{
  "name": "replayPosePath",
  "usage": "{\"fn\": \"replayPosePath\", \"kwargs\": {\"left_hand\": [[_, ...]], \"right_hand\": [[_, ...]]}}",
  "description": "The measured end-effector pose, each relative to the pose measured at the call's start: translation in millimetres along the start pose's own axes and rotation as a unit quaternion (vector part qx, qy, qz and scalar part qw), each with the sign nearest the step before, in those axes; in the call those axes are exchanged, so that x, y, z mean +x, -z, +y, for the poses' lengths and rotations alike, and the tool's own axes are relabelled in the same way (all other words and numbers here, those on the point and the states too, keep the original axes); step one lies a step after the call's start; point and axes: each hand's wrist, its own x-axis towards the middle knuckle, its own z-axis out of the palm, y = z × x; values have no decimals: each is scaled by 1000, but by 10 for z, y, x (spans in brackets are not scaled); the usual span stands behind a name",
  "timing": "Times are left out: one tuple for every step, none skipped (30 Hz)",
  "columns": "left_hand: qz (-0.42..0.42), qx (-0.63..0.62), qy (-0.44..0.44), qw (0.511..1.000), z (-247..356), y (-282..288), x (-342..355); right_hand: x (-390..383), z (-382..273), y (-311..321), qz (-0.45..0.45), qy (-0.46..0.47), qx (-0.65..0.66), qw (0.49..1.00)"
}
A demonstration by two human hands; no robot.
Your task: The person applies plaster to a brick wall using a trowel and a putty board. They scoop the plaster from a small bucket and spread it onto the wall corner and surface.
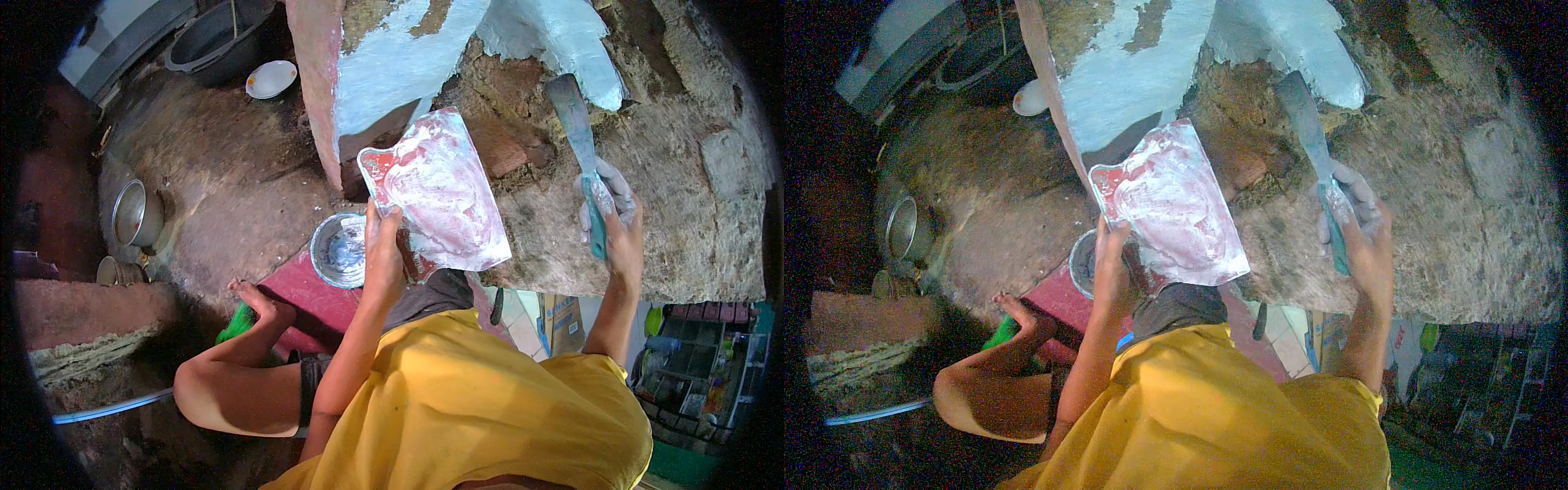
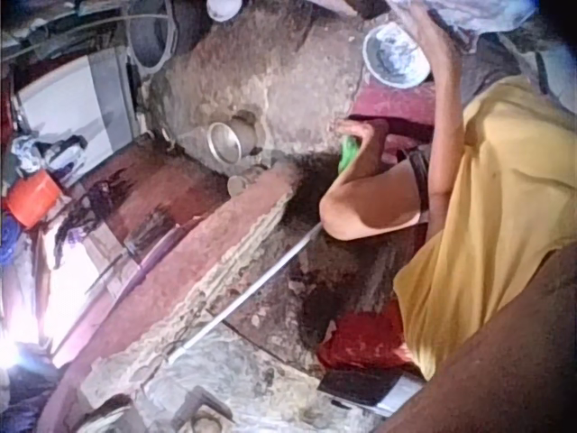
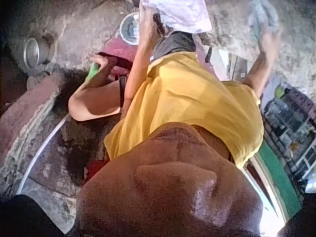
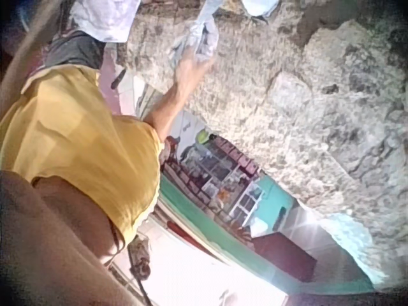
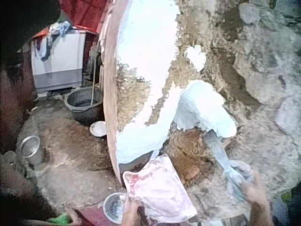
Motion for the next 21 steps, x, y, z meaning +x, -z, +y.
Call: {"fn": "replayPosePath", "kwargs": {"left_hand": [[-5,-10,3,1000,-8,0,9],[-10,-22,7,1000,-17,2,16],[-16,-34,12,999,-23,1,22],[-17,-29,12,999,-23,-7,27],[-18,-25,13,999,-21,-21,32],[-19,-21,13,1000,-23,-34,40],[-24,-17,-6,1000,-59,-31,70],[-28,-12,-26,999,-99,-30,111],[-33,-8,-46,998,-121,-38,138],[-32,-18,-49,998,-129,-50,141],[-28,-6,-56,998,-88,-92,133],[-23,7,-62,998,-38,-135,125],[-18,19,-68,997,10,-172,121],[-16,41,-82,996,58,-207,122],[-13,63,-95,993,105,-240,126],[-10,85,-108,990,142,-267,136],[-19,105,-111,988,168,-285,157],[-28,125,-113,985,191,-301,182],[-37,145,-115,982,224,-317,188],[-72,129,-110,983,294,-353,170],[-107,113,-104,982,362,-391,152]], "right_hand": [[12,-9,-38,14,-11,5,1000],[24,1,-42,17,-7,0,1000],[38,24,-41,20,-4,-4,1000],[47,46,-37,23,0,-8,1000],[56,64,-28,24,1,-18,1000],[62,80,-17,25,3,-28,999],[66,88,-14,26,4,-38,999],[67,78,-17,25,2,-34,999],[66,54,-17,24,-1,-31,999],[66,26,-15,24,-4,-27,999],[64,-2,2,22,-5,-35,999],[63,-37,28,20,-7,-43,999],[62,-76,47,18,-8,-51,999],[67,-124,61,11,-9,-59,998],[80,-175,74,4,-10,-68,998],[90,-224,86,-3,-10,-76,997],[94,-275,100,-6,-15,-89,996],[97,-322,117,-9,-20,-102,995],[103,-358,133,-12,-25,-115,993],[117,-379,145,-15,-23,-123,992],[125,-400,154,-20,-18,-122,992]]}}
